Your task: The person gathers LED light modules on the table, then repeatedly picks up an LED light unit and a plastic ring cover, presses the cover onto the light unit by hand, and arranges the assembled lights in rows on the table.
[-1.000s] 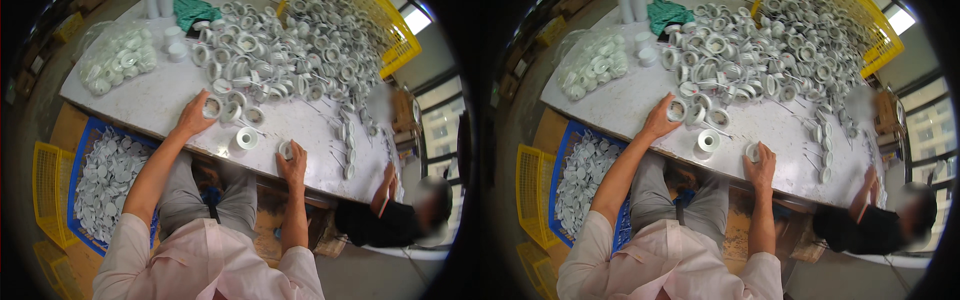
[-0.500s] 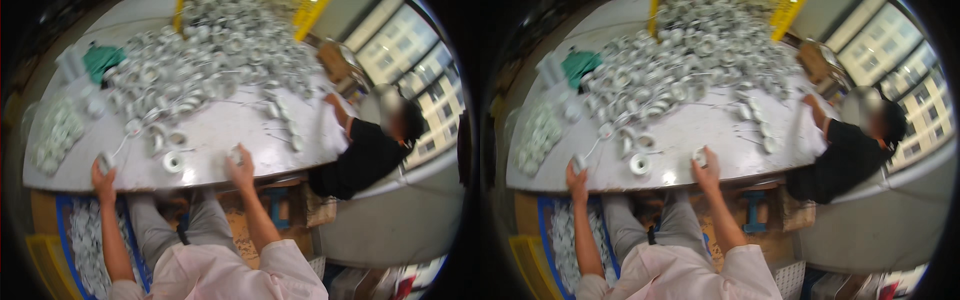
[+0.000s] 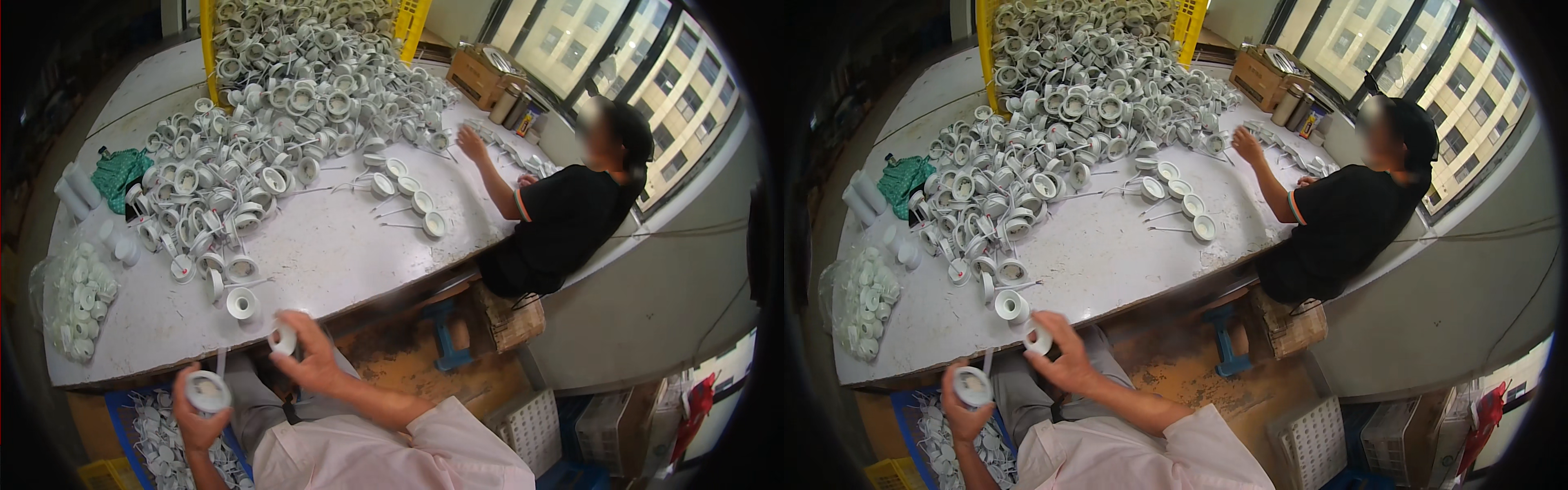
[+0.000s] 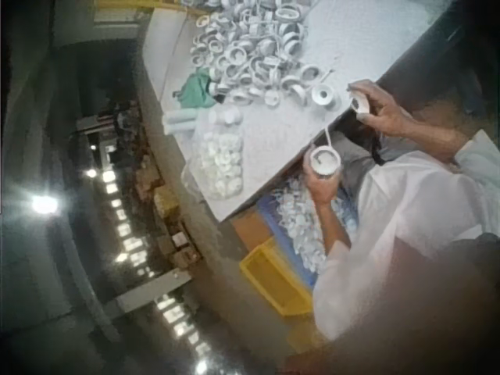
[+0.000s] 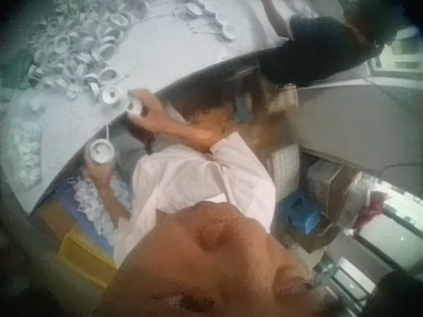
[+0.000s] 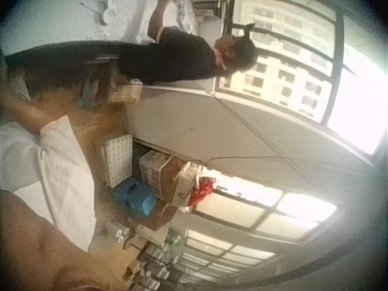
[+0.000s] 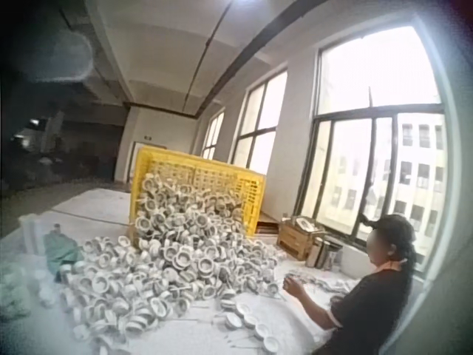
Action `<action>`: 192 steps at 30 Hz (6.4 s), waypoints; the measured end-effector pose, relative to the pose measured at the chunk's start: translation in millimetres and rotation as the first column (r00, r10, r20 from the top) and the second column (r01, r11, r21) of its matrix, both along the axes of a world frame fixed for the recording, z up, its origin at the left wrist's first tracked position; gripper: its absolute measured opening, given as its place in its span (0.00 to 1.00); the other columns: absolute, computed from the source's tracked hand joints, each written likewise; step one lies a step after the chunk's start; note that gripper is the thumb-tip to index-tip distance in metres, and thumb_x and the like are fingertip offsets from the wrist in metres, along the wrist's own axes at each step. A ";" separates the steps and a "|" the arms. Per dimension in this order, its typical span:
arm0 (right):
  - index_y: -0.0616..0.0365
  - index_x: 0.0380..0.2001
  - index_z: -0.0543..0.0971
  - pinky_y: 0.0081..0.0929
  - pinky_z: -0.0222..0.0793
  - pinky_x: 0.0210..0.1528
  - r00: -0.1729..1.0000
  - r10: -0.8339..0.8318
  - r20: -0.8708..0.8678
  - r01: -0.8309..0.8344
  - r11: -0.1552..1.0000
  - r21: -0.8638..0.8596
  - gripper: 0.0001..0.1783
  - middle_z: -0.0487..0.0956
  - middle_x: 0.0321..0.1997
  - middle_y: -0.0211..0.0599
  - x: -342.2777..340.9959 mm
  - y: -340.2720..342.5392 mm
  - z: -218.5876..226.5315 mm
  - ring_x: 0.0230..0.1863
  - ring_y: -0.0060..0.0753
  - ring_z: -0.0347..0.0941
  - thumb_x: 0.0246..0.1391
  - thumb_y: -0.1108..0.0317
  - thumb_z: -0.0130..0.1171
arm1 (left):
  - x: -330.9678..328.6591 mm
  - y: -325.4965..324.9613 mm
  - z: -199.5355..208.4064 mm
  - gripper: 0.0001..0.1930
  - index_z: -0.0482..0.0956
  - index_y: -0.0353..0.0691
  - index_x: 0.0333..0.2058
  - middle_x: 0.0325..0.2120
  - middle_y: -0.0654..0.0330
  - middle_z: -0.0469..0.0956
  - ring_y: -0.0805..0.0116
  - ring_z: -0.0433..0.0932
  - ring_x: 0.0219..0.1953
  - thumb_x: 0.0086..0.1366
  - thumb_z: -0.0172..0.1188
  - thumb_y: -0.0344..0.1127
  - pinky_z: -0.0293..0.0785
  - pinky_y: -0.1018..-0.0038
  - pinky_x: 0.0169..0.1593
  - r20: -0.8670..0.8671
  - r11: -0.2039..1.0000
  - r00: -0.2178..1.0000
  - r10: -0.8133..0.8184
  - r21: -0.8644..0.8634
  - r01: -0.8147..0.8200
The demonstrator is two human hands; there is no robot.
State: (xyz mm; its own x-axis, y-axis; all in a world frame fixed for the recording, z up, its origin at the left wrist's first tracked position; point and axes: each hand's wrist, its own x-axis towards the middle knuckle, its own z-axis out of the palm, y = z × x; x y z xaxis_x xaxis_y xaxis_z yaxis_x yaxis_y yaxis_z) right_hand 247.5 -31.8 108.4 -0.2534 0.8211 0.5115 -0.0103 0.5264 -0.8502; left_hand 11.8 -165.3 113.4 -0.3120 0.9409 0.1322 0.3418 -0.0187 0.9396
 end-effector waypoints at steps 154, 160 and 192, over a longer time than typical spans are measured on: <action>0.64 0.34 0.78 0.14 0.63 0.27 0.978 -0.037 0.206 0.125 0.893 -0.433 0.08 0.76 0.32 0.32 -16.0 22.3 -51.0 0.24 0.14 0.65 0.47 0.79 0.61 | 61.6 102.7 -61.1 0.19 0.71 0.30 0.50 0.36 0.58 0.78 0.76 0.74 0.37 0.61 0.51 0.33 0.71 0.78 0.43 0.489 0.936 0.861 -0.142 -0.216 0.277; 0.64 0.35 0.77 0.10 0.56 0.23 0.973 -0.060 0.222 0.140 0.918 -0.370 0.07 0.72 0.25 0.22 -10.9 23.1 -61.2 0.22 0.08 0.58 0.51 0.76 0.60 | 60.2 104.3 -60.6 0.18 0.71 0.31 0.48 0.28 0.61 0.77 0.78 0.71 0.26 0.63 0.52 0.36 0.70 0.79 0.32 0.463 0.902 0.864 -0.201 -0.258 0.347; 0.63 0.48 0.73 0.24 0.71 0.36 0.959 -0.001 0.284 0.115 0.915 -0.387 0.28 0.72 0.49 0.42 10.2 30.1 -48.8 0.38 0.26 0.72 0.39 0.76 0.68 | 71.5 118.0 -70.1 0.14 0.73 0.32 0.48 0.29 0.64 0.76 0.82 0.67 0.23 0.66 0.51 0.32 0.67 0.84 0.27 0.614 0.871 0.778 -0.136 -0.300 0.389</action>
